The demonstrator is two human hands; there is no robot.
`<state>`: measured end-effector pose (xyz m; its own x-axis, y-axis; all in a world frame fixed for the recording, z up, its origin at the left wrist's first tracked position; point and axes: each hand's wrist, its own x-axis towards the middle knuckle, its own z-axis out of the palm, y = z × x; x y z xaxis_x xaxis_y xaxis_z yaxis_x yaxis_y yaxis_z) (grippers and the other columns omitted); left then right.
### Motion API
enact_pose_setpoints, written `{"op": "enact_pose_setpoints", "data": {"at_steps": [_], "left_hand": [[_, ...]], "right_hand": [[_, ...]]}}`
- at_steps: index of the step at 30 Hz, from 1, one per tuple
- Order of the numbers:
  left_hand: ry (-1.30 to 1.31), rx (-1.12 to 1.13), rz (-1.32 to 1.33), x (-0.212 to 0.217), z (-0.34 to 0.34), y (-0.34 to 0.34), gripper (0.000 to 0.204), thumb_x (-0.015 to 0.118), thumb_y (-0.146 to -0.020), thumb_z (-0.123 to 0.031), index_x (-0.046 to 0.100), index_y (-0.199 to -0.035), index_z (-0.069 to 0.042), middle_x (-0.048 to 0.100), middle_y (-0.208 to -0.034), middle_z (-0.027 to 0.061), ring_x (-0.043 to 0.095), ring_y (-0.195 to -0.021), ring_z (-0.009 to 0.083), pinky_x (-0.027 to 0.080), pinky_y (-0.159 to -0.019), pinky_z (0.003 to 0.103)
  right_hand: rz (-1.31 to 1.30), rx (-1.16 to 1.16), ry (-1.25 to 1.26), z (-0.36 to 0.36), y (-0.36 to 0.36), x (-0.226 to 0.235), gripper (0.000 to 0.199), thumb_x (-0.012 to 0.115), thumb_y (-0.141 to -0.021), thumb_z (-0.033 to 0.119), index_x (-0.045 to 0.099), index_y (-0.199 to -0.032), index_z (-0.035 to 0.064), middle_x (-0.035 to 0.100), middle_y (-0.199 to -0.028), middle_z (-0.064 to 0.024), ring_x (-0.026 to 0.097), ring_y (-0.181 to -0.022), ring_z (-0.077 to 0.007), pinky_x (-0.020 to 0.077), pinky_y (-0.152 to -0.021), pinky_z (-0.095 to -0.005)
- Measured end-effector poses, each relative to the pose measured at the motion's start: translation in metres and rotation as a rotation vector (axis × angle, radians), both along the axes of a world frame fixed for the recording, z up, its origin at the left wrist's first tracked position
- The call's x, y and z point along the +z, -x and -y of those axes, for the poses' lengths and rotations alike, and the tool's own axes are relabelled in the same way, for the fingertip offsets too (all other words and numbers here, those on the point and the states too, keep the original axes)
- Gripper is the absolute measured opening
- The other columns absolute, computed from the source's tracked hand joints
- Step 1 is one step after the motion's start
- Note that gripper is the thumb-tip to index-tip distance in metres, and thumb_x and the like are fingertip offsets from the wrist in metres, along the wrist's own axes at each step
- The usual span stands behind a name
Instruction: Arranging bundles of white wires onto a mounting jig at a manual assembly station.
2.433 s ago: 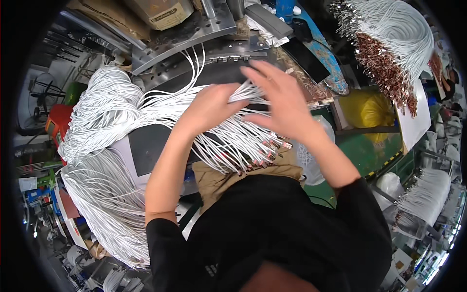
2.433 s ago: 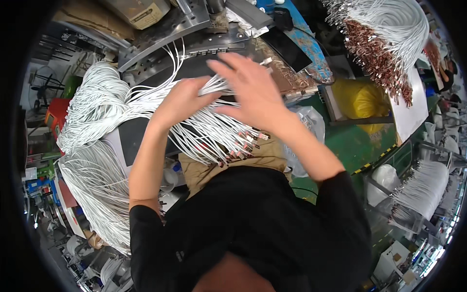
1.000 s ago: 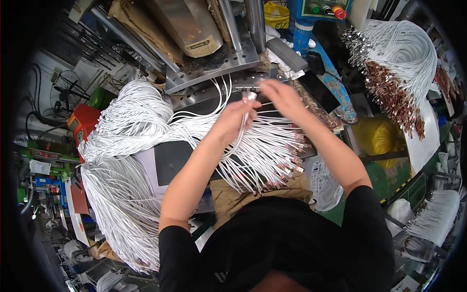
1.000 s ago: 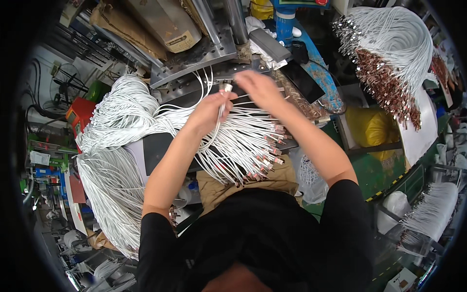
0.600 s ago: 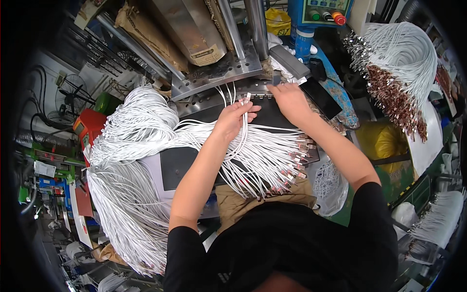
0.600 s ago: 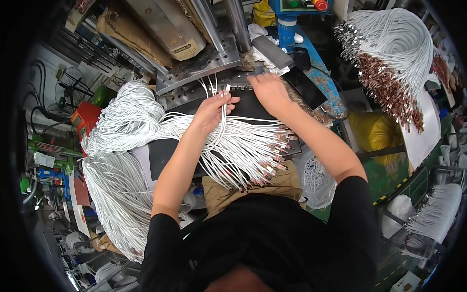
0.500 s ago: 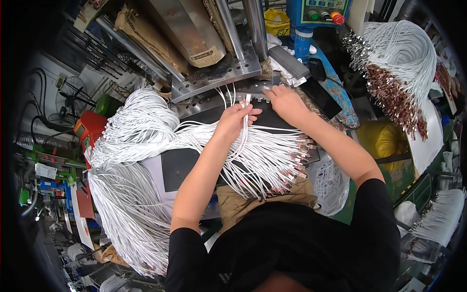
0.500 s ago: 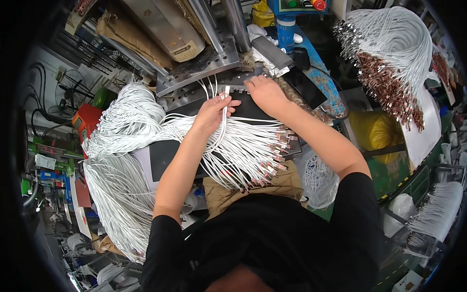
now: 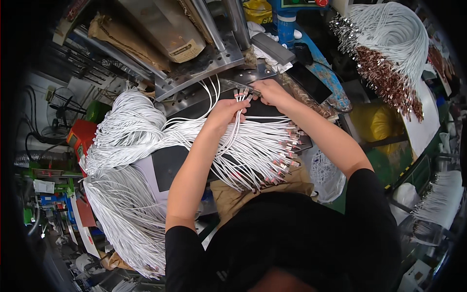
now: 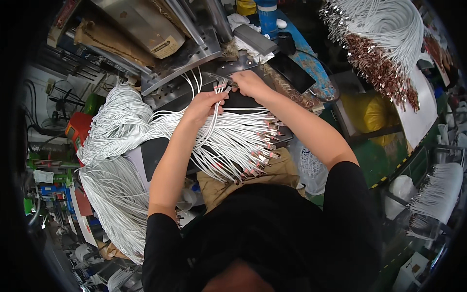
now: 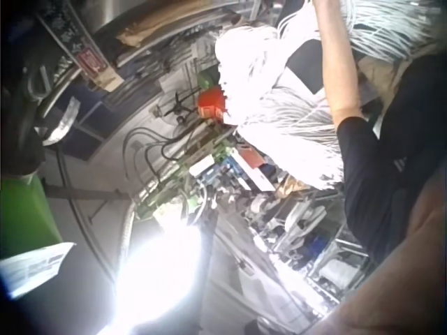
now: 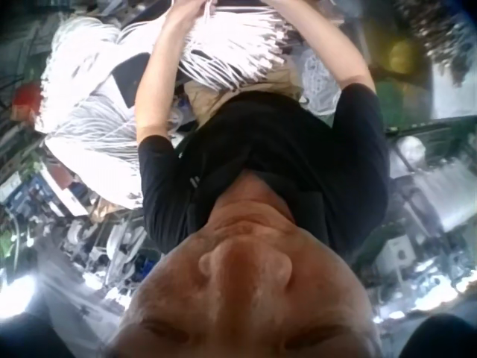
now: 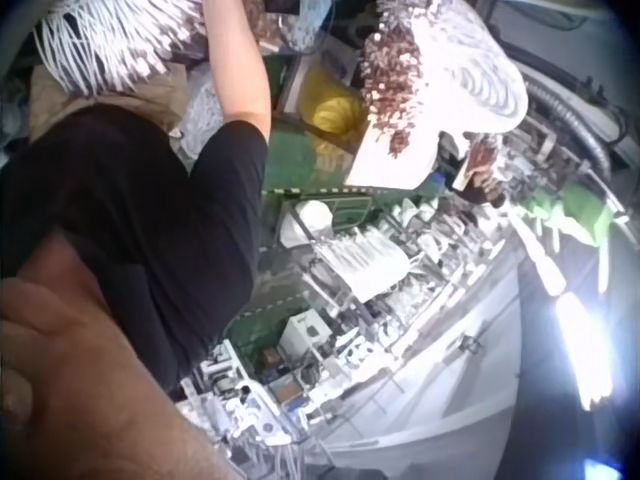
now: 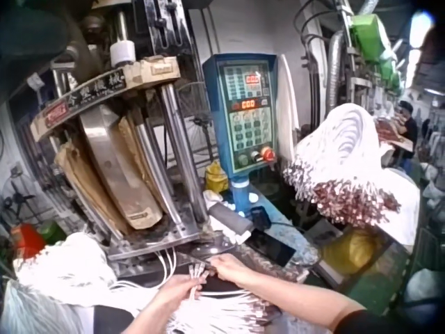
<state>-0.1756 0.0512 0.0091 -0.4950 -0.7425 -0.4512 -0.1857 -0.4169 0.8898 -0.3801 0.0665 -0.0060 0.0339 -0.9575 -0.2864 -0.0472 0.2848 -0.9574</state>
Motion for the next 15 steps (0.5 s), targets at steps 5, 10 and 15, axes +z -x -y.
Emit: {"op": "enact_pose_setpoints", "data": {"at_steps": [5,10,15], "left_hand": [[-0.015,-0.017,0.066,0.004,0.0,0.01,0.025,0.07,-0.094,-0.024,0.071,-0.101,0.0,0.064,-0.078,-0.0014,0.06,-0.066,0.0089,0.048,-0.06,0.021],[-0.03,0.055,0.051,0.003,-0.004,0.009,0.023,0.071,-0.093,-0.023,0.071,-0.099,0.0,0.064,-0.077,-0.002,0.059,-0.066,0.0086,0.047,-0.059,0.021],[-0.027,0.03,0.024,-0.002,0.004,0.008,0.024,0.071,-0.09,-0.024,0.073,-0.099,-0.002,0.067,-0.08,-0.0002,0.062,-0.069,0.0104,0.049,-0.062,0.024]], "right_hand": [[-0.283,-0.029,0.27,-0.013,-0.008,-0.007,0.037,0.048,-0.095,0.028,0.071,-0.102,-0.0008,0.071,-0.083,-0.0108,0.063,-0.066,-0.0189,0.048,-0.063,-0.0328],[-0.148,-0.038,0.143,-0.002,0.0,-0.017,0.039,0.047,-0.095,0.028,0.07,-0.11,0.0002,0.072,-0.09,-0.0142,0.069,-0.08,-0.0251,0.0511,-0.075,-0.0354],[-0.251,-0.024,0.296,-0.003,-0.003,-0.024,0.04,0.048,-0.094,0.028,0.069,-0.116,0.0018,0.072,-0.089,-0.0141,0.069,-0.083,-0.0276,0.0516,-0.078,-0.0376]]}}
